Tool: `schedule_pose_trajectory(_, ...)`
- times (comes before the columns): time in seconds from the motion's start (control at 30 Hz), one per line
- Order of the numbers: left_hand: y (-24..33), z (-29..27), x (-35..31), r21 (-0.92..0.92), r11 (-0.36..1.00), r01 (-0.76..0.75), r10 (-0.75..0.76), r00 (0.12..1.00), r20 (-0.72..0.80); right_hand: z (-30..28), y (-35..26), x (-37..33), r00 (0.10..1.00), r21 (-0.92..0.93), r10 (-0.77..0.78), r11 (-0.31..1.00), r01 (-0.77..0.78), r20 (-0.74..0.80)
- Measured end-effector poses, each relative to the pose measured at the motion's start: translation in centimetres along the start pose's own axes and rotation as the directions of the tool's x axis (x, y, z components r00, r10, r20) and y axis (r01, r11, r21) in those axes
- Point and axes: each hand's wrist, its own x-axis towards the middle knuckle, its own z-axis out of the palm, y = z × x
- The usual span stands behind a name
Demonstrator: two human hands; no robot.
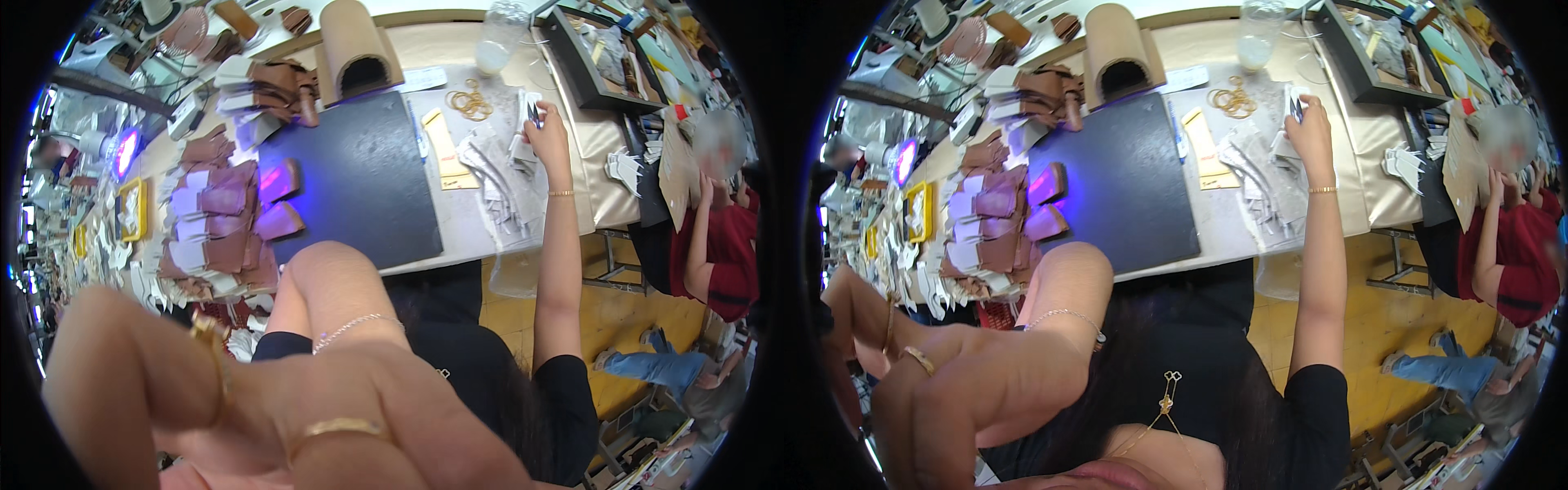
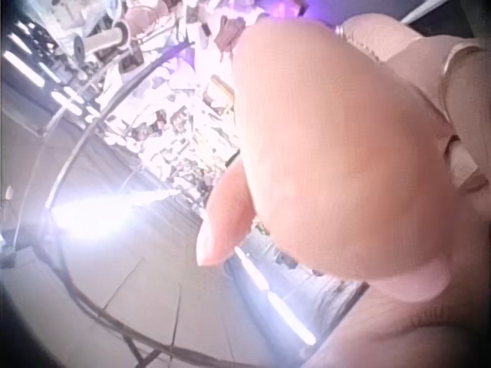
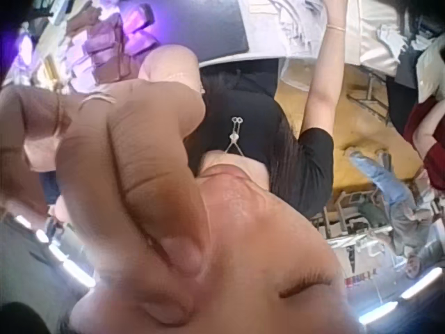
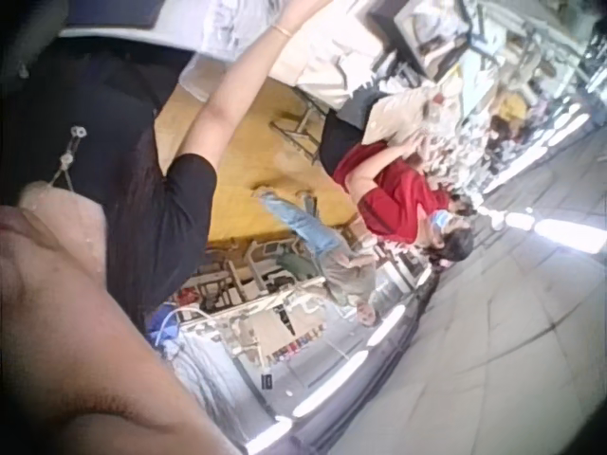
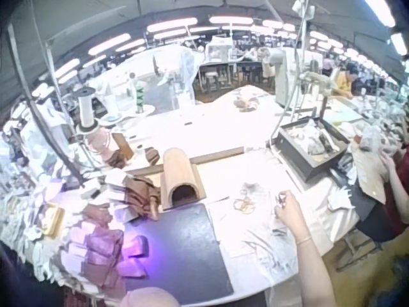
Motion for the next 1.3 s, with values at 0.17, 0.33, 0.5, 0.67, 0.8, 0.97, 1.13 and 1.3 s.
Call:
schedule_pose_trajectory(0.17, 2.8, 1.0, -1.2, 0.088, 0.989, -0.118, 0.119, 0.993, -0.012, 4.5, -3.6, 4.1, 0.998, -0.408, -0.055, 0.912, 0.054, 0.009)
schedule_pose_trajectory(0.33, 5.7, 0.5, -1.9, 0.186, 0.962, -0.202, 0.209, 0.978, -0.022, 5.4, -3.1, 6.3, 0.966, -0.387, -0.213, 0.911, 0.142, -0.148)
schedule_pose_trajectory(0.5, 8.3, -0.8, -2.6, 0.276, 0.924, -0.266, 0.283, 0.959, -0.020, 2.9, -2.2, 3.4, 0.960, -0.338, -0.150, 0.939, 0.063, -0.238)
schedule_pose_trajectory(0.67, 11.0, -3.3, -3.2, 0.416, 0.857, -0.304, 0.319, 0.947, 0.034, 1.0, -1.6, -2.3, 0.975, -0.316, -0.024, 0.948, -0.049, -0.223)
schedule_pose_trajectory(0.8, 9.7, -9.6, -7.2, 0.719, 0.683, -0.129, 0.206, 0.978, -0.019, -0.3, -2.4, -5.3, 0.973, -0.164, 0.025, 0.984, -0.064, -0.231)
schedule_pose_trajectory(0.97, 11.3, -14.6, -15.2, 0.820, -0.385, 0.424, -0.252, 0.807, -0.535, -0.5, -6.0, -6.6, 0.994, 0.031, -0.019, 0.999, 0.022, -0.110)
schedule_pose_trajectory(1.13, 7.6, -15.8, -21.3, 0.809, -0.476, 0.344, -0.400, 0.735, -0.548, 0.9, -8.5, -6.3, 0.995, -0.004, -0.100, 0.995, 0.100, 0.025)
schedule_pose_trajectory(1.3, 1.7, -17.4, -22.6, 0.908, -0.350, 0.230, -0.507, 0.768, -0.390, 2.2, -9.6, -3.3, 0.987, -0.071, -0.128, 0.988, 0.135, 0.100)
